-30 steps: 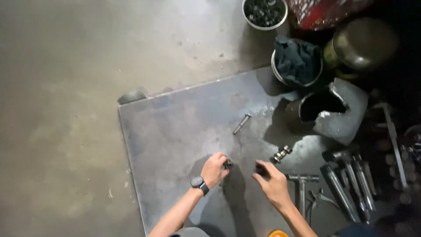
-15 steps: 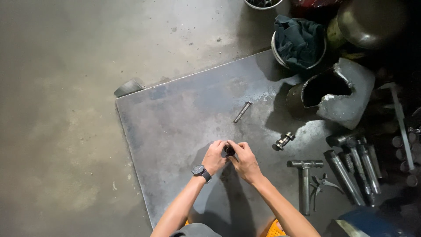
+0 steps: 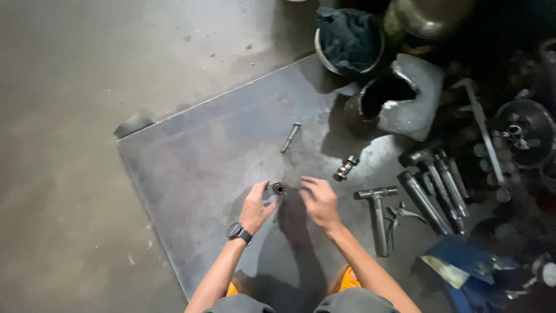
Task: The person holds a cylindrical metal part against a spinning grinding attachment on a lathe, producing sparks as they shape its end. They then carry the part to a floor workbench, fit components together by hand, wipe the part with a cloth, and return to the lathe to grind it again.
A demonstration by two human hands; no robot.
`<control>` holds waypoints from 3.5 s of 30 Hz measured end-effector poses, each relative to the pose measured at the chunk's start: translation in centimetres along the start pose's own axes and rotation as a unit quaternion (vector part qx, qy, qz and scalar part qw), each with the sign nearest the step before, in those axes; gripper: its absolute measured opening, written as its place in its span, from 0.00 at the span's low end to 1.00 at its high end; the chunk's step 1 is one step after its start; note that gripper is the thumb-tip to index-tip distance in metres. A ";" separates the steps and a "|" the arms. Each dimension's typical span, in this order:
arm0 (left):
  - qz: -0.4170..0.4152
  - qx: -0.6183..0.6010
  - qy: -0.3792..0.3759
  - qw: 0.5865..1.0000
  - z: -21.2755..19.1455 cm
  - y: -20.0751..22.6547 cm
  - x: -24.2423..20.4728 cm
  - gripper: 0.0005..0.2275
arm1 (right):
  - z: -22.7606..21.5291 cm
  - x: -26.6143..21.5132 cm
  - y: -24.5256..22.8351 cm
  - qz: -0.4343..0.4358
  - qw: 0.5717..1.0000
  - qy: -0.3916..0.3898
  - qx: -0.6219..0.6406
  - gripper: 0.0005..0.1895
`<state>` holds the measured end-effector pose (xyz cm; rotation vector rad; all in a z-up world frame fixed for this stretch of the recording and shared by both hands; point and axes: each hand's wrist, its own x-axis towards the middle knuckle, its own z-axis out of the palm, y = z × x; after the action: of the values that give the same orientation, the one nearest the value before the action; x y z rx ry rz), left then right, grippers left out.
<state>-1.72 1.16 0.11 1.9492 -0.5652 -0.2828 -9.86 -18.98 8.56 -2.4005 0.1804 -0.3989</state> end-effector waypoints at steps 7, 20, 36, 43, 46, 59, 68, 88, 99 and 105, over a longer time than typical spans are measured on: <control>-0.023 0.016 0.023 0.999 -0.9 0.9 -0.7 0.29 | -8.5 -8.9 11.3 0.199 0.929 0.169 -0.263 0.23; -0.017 0.014 0.058 0.998 -1.1 2.7 -1.2 0.28 | -7.5 -11.0 10.8 0.270 0.942 0.064 -0.189 0.19; 0.055 -0.054 0.074 0.994 0.2 1.0 -0.1 0.19 | -1.7 -2.3 -6.6 0.017 0.994 -0.104 0.005 0.27; 0.070 -0.048 0.076 0.993 -0.3 1.1 -0.1 0.19 | -1.8 -2.4 -7.1 0.004 0.995 -0.103 0.004 0.27; 0.069 -0.054 0.058 0.995 -0.4 1.2 -0.1 0.19 | -1.4 -2.5 -6.8 -0.011 0.996 -0.088 0.008 0.27; 0.055 -0.051 0.066 0.995 0.7 -0.2 0.2 0.18 | -1.6 -1.6 -6.7 -0.021 0.992 -0.120 -0.041 0.27; 0.065 -0.063 0.050 0.995 0.2 0.5 0.0 0.19 | -1.7 -1.8 -6.7 -0.047 0.997 -0.066 0.007 0.26; 0.079 -0.053 0.078 0.992 0.6 0.4 0.3 0.19 | -1.3 -1.8 -5.9 -0.044 0.993 -0.106 -0.037 0.28; 0.049 -0.073 0.066 0.994 -0.1 1.2 0.2 0.20 | -2.3 -2.1 -8.2 -0.007 0.999 -0.047 0.018 0.25; 0.071 -0.037 0.058 0.995 0.5 0.0 0.2 0.19 | -1.3 -2.4 -6.4 -0.030 0.997 -0.073 0.002 0.26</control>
<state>-1.74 0.70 -0.08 1.8315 -0.6041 -0.0989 -12.42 -14.34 13.11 -2.4234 0.0419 -0.2507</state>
